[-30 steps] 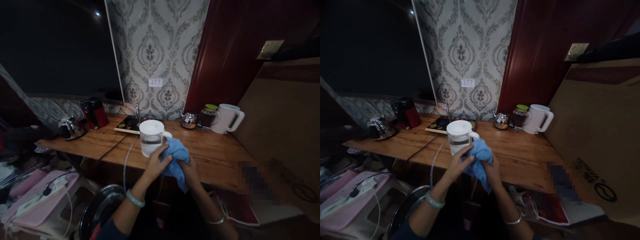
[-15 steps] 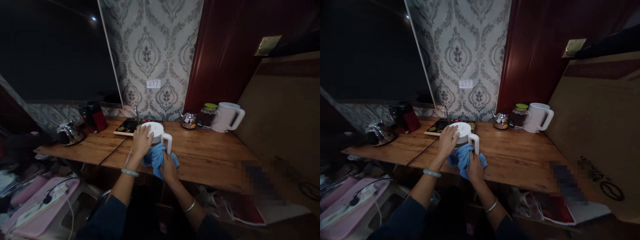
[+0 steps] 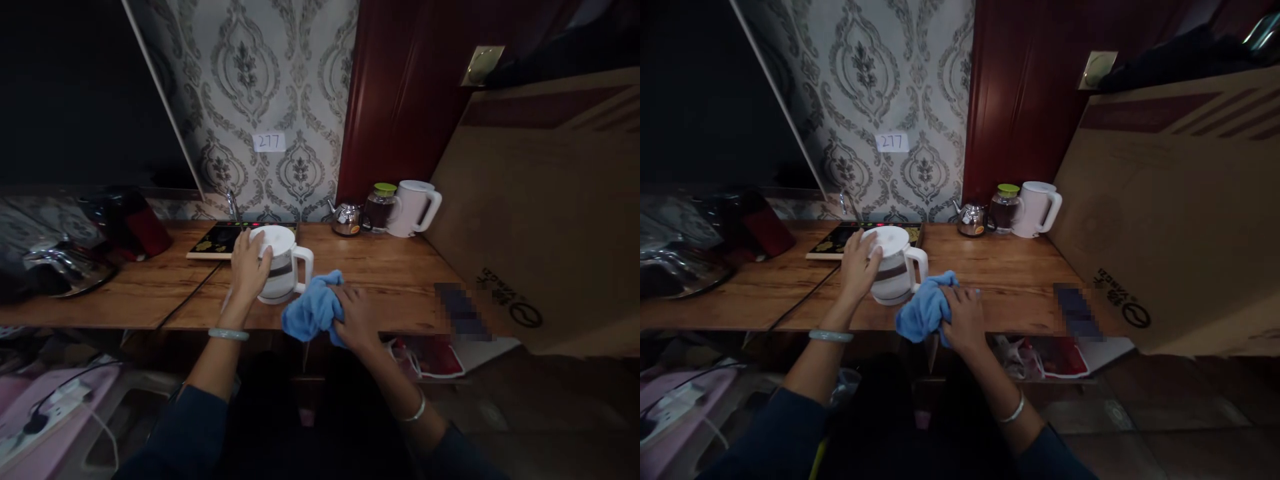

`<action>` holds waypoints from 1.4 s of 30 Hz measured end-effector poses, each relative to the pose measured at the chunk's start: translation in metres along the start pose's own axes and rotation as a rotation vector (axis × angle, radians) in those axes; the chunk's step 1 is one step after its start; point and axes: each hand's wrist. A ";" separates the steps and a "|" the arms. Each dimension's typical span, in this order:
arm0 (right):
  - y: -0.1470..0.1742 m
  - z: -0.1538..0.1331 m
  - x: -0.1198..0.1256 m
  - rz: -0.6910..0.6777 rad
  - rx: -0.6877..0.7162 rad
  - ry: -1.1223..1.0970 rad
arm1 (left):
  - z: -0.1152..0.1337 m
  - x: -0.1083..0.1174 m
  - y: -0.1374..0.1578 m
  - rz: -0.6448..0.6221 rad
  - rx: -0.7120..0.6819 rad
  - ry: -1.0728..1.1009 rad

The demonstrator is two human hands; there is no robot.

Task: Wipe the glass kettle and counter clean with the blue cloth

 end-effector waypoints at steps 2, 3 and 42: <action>0.006 0.020 -0.003 -0.020 -0.060 0.137 | 0.012 0.002 0.003 0.111 0.033 -0.013; 0.008 0.028 -0.007 -0.038 -0.062 0.175 | 0.021 0.003 0.007 0.179 0.048 -0.027; 0.005 0.049 -0.039 0.110 -0.127 0.005 | 0.085 -0.049 0.058 0.314 0.601 0.904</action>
Point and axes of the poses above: each hand's wrist, its own y-axis away from the middle knuckle, its own x-axis out of the back of the hand, z = x × y, and after that the axes turned 12 degrees about -x, right-handed
